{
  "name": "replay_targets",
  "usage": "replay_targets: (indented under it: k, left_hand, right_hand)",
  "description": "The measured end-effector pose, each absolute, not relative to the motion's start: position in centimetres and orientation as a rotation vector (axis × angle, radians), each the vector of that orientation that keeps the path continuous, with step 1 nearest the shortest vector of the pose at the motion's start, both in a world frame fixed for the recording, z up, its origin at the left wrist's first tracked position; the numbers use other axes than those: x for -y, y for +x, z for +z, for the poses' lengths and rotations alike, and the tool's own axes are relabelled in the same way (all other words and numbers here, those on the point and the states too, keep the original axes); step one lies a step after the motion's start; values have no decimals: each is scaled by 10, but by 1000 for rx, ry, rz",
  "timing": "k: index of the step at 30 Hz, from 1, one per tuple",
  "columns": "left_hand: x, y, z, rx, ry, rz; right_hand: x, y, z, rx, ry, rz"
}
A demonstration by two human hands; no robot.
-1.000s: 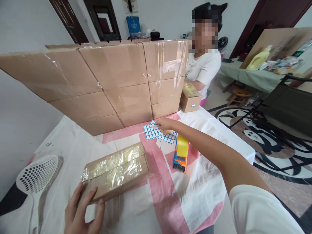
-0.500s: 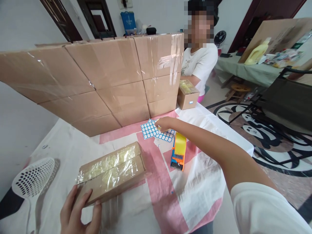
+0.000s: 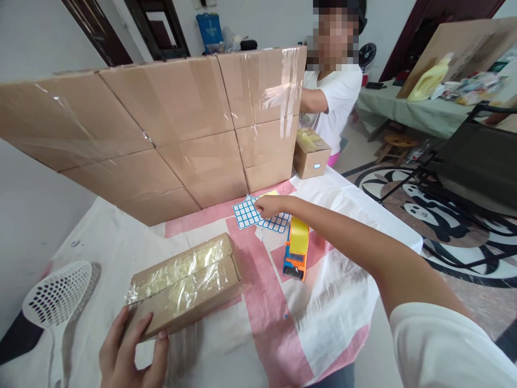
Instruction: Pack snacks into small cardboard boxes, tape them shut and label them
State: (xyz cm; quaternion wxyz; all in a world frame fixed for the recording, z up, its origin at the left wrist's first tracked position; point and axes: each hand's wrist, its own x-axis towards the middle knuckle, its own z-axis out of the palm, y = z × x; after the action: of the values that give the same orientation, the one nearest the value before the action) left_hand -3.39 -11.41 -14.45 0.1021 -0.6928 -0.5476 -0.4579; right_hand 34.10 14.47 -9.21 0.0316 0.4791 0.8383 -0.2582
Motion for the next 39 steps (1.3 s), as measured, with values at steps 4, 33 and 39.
replay_targets:
  k: [4, 33, 39]
  left_hand:
    - [114, -38, -144, 1606, -2060, -1325]
    - [114, -76, -162, 1397, -2198, -1120]
    - [112, -81, -168, 1340, -2190, -1188]
  right_hand:
    - [-114, 332, -76, -2654, 1581, -1236]
    - [1, 259, -163, -2712, 2023, -734]
    - [14, 261, -150, -2843, 2248, -1139]
